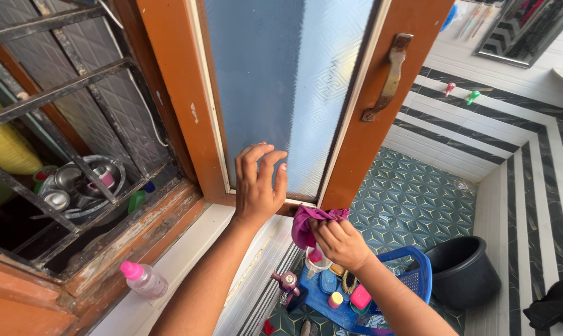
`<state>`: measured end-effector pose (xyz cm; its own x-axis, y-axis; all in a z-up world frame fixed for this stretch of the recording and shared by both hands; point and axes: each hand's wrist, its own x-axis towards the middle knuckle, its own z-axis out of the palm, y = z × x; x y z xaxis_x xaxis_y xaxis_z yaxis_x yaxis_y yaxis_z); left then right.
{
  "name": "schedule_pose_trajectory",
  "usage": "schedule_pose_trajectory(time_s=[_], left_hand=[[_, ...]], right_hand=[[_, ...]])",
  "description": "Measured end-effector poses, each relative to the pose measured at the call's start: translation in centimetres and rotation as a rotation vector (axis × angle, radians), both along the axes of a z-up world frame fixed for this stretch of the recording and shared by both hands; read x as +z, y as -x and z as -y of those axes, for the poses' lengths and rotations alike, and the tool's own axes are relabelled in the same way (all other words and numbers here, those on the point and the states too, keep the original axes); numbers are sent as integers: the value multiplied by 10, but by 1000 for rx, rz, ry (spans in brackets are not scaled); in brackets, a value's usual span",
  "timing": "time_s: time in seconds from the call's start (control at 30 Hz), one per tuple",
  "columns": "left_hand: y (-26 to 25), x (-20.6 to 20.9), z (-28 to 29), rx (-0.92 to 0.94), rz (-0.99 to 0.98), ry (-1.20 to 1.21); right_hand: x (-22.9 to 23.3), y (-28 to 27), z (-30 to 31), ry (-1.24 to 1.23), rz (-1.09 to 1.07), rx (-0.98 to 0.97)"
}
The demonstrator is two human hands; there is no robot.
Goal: The person cleans the glass panes of a wooden window using a pink cloth and a spray bottle. They wipe the glass surfaces and the wooden frame, then open the window to clean the interior side and handle.
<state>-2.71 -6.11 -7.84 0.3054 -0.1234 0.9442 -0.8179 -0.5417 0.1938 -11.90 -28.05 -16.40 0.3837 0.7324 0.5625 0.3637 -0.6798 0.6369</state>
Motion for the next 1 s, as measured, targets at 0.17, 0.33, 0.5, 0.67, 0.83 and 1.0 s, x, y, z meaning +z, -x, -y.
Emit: schedule_pose_trajectory(time_s=[0.17,0.33,0.5,0.67,0.83,1.0], left_hand=[[0,0,-8,-13,-13,-40],[7,4,-16,-10,-2,-138],[31,20,-18,112,95,-67],[84,28,-72,633,73,-114],[143,-6,-129,876,-106,-95],[147,-63,-150,789,-355,185]], right_hand=[[-20,6,18,-144,-54,14],[-47,6,64,-672,-296,-295],[25,-1,79,-1686,-206,555],[81,-45,83,-2152,-590,840],[10,-95,118,-876,-232,-255],[-36,-82,91,-1003,-91,85]])
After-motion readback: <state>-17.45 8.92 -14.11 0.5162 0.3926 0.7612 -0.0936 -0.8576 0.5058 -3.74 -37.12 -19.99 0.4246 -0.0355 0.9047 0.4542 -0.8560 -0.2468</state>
